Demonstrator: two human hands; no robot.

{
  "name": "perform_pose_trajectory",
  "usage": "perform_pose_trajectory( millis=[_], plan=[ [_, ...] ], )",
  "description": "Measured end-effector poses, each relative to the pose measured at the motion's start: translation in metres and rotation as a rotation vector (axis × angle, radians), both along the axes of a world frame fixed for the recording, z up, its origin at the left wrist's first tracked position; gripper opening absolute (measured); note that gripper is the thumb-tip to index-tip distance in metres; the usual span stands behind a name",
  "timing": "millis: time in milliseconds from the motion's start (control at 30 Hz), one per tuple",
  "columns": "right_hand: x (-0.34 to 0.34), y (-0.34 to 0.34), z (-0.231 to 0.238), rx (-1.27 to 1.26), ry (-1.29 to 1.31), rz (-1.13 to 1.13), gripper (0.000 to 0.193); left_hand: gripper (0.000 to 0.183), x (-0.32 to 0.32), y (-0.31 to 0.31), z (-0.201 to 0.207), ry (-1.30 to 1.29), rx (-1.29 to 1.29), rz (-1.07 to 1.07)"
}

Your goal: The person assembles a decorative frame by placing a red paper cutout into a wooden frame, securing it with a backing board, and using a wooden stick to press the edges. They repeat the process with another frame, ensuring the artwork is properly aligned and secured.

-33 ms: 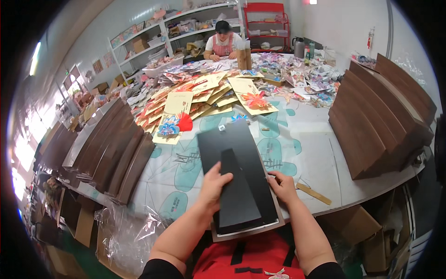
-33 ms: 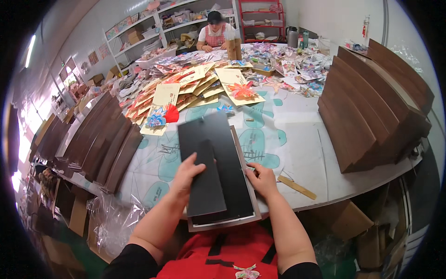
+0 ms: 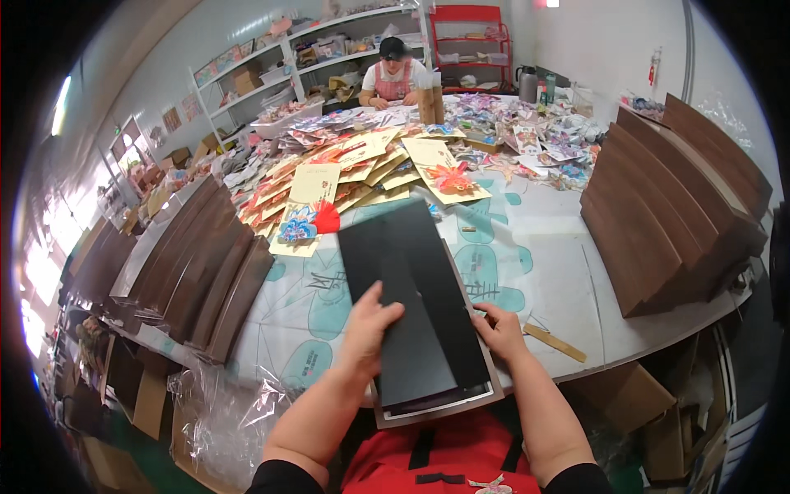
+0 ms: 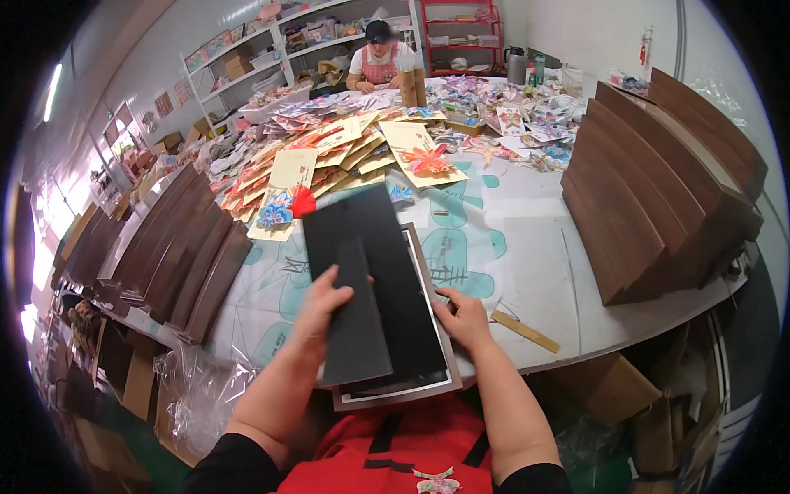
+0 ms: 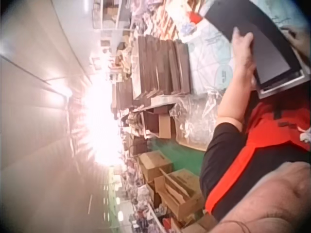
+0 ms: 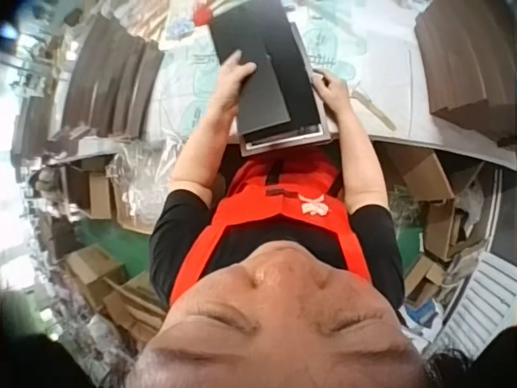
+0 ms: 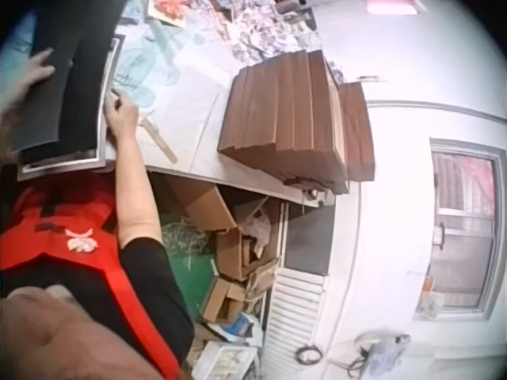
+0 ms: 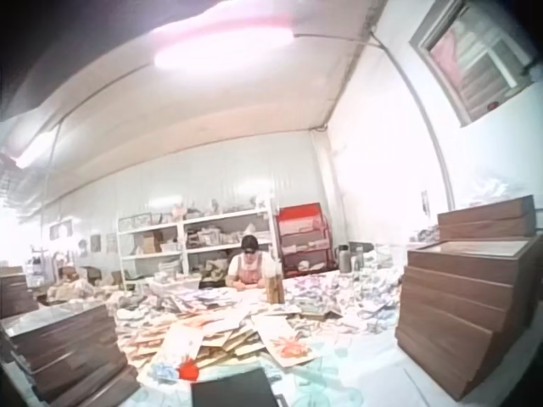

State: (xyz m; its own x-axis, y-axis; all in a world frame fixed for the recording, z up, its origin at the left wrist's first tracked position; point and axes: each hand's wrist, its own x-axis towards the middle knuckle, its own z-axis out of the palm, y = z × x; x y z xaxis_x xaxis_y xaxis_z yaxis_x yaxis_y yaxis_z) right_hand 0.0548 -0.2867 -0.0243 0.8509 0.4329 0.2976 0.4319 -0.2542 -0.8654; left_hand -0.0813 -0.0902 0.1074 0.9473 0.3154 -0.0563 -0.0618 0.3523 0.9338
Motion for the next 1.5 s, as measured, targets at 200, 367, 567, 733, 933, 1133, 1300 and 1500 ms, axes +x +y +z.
perform_pose_trajectory(
  millis=[200,367,567,733,933,1133,1300,1500],
  plan=[
    [-0.006,-0.007,0.02,-0.171,0.059,0.038,0.047,0.059,-0.057,0.086,0.066,-0.084,0.203,0.019],
    [-0.006,0.0,0.02,-0.184,0.052,0.074,0.046,0.071,-0.089,0.176,0.038,0.09,0.094,-0.082],
    [0.011,-0.015,0.028,-0.235,0.048,0.012,0.044,0.068,-0.082,0.23,-0.031,0.407,0.059,-0.132],
    [0.021,-0.025,0.017,-0.077,0.12,-0.036,0.037,0.056,-0.058,0.242,-0.047,0.711,1.081,-0.001],
    [0.027,-0.024,-0.003,0.178,0.072,-0.091,0.029,0.046,0.052,0.175,-0.034,0.169,1.525,-0.115],
    [0.027,-0.024,0.004,0.092,0.08,-0.066,0.026,0.057,0.158,0.054,-0.076,0.121,1.665,-0.437],
    [0.024,-0.024,0.013,0.046,0.065,-0.062,0.026,0.06,0.191,0.023,-0.082,0.265,1.782,-0.359],
    [0.025,-0.024,0.012,-0.005,0.048,-0.074,0.026,0.052,0.19,0.043,-0.097,0.133,1.705,-0.418]
  ],
)
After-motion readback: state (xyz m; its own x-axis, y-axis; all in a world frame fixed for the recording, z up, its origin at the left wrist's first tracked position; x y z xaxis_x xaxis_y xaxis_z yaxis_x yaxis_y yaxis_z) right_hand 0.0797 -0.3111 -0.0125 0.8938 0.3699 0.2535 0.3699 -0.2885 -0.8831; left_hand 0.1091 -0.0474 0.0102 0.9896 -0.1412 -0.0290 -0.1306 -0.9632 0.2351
